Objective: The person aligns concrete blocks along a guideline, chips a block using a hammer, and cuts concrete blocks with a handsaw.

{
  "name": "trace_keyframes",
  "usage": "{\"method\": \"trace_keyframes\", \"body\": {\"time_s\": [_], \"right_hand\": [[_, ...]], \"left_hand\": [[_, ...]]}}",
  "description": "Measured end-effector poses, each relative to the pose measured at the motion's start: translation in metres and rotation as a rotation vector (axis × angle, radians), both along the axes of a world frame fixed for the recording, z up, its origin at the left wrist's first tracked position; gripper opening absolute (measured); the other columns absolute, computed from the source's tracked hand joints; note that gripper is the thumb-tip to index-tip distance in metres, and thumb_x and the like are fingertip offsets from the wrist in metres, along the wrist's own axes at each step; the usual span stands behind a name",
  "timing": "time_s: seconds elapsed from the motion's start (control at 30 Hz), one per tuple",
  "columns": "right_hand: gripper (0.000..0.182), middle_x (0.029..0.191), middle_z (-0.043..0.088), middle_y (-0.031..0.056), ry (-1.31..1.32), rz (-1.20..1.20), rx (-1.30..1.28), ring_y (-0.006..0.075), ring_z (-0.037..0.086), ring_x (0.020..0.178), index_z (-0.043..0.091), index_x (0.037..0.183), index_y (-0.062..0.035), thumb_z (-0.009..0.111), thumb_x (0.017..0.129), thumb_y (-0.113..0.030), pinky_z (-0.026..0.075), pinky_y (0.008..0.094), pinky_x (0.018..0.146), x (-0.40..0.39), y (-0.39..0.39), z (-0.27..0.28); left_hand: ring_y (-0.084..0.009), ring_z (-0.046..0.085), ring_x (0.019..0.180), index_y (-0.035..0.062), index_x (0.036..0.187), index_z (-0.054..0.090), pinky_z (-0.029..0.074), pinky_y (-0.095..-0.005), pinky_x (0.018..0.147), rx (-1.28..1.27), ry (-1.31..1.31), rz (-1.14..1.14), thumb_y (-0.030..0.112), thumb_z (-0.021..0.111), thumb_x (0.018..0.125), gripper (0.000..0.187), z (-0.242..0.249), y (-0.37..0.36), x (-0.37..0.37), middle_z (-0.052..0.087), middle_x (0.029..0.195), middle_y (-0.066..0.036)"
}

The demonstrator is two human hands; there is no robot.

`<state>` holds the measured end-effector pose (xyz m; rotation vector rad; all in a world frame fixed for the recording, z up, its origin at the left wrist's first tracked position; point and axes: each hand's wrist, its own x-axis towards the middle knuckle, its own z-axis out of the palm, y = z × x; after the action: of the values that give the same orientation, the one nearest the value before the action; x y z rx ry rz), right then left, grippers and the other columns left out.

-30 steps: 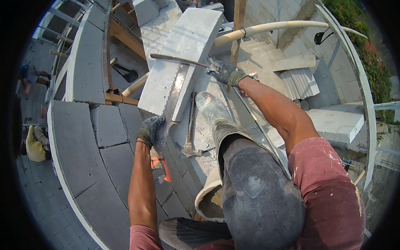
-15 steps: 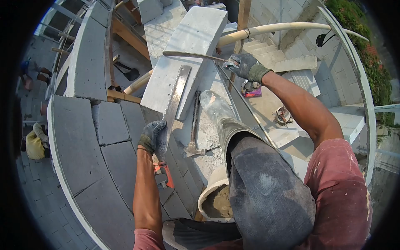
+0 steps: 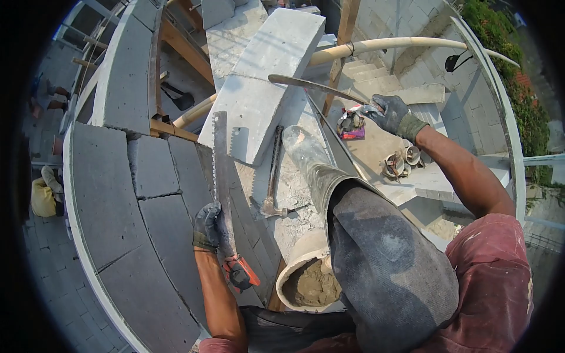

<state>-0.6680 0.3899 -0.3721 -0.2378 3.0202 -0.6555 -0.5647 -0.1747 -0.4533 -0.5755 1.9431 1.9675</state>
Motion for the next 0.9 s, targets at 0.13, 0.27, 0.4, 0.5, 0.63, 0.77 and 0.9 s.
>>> {"method": "trace_keyframes", "body": {"time_s": [0.13, 0.27, 0.4, 0.5, 0.63, 0.77, 0.9], "right_hand": [[0.03, 0.075, 0.061, 0.0215, 0.088, 0.015, 0.081, 0.0415, 0.058, 0.07, 0.061, 0.084, -0.0044, 0.066, 0.089, -0.034, 0.045, 0.0445, 0.063, 0.025, 0.013, -0.001], [0.03, 0.074, 0.06, 0.0208, -0.032, -0.058, 0.215, 0.0399, 0.056, 0.066, 0.06, 0.083, -0.0041, 0.067, 0.088, -0.033, 0.044, 0.0436, 0.06, 0.059, 0.036, 0.019], [0.027, 0.058, 0.052, 0.0117, 0.065, -0.052, 0.03, 0.0223, 0.049, 0.047, 0.057, 0.081, -0.0029, 0.062, 0.093, -0.026, 0.042, 0.0344, 0.049, 0.11, 0.056, 0.017], [0.026, 0.058, 0.052, 0.0039, -0.293, -0.443, -0.269, 0.0124, 0.048, 0.046, 0.056, 0.082, -0.0051, 0.06, 0.095, -0.027, 0.04, 0.0293, 0.045, 0.124, 0.03, 0.004], [0.023, 0.059, 0.05, -0.0013, -0.279, -0.411, -0.754, 0.008, 0.047, 0.046, 0.057, 0.088, -0.0071, 0.061, 0.095, -0.029, 0.04, 0.0253, 0.043, 0.105, -0.015, -0.011], [0.021, 0.062, 0.05, 0.0006, -0.168, -0.128, -0.579, 0.0115, 0.05, 0.052, 0.054, 0.087, -0.0064, 0.061, 0.094, -0.025, 0.043, 0.0274, 0.048, 0.09, -0.019, 0.0], [0.02, 0.069, 0.054, 0.005, -0.192, 0.094, -0.1, 0.0169, 0.053, 0.058, 0.054, 0.088, -0.0052, 0.06, 0.093, -0.024, 0.046, 0.0297, 0.054, 0.128, 0.039, 0.0]], "left_hand": [[-0.0101, 0.061, 0.079, 0.001, 0.102, 0.069, 0.051, -0.0246, 0.075, -0.023, -0.024, -0.001, 0.019, 0.067, 0.09, 0.022, -0.003, -0.009, 0.006, 0.067, 0.09, -0.001], [-0.0094, 0.061, 0.081, 0.002, 0.102, 0.069, 0.051, -0.0248, 0.075, -0.155, 0.056, -0.093, 0.021, 0.066, 0.091, 0.022, 0.02, -0.023, 0.002, 0.067, 0.089, -0.001], [-0.007, 0.058, 0.078, 0.003, 0.101, 0.068, 0.05, -0.0235, 0.073, 0.057, -0.013, 0.107, 0.018, 0.068, 0.09, 0.019, 0.022, -0.025, -0.004, 0.064, 0.089, 0.002], [-0.0065, 0.057, 0.081, 0.0059, 0.105, 0.065, 0.048, -0.0232, 0.074, 0.206, 0.047, 0.131, 0.023, 0.072, 0.088, 0.025, 0.036, -0.011, -0.011, 0.062, 0.092, 0.005], [-0.0063, 0.055, 0.082, 0.0062, 0.107, 0.064, 0.046, -0.0219, 0.076, 0.155, 0.186, 0.115, 0.02, 0.072, 0.089, 0.024, 0.057, 0.002, -0.016, 0.062, 0.093, 0.005], [-0.0043, 0.053, 0.079, 0.0051, 0.101, 0.066, 0.043, -0.0206, 0.07, 0.141, 0.264, 0.17, 0.02, 0.072, 0.089, 0.02, 0.091, 0.017, -0.009, 0.061, 0.089, 0.005], [-0.0036, 0.051, 0.074, 0.0055, 0.101, 0.067, 0.042, -0.0205, 0.067, -0.052, 0.283, 0.284, 0.03, 0.071, 0.09, 0.026, 0.117, 0.019, -0.002, 0.062, 0.086, 0.006]]}}
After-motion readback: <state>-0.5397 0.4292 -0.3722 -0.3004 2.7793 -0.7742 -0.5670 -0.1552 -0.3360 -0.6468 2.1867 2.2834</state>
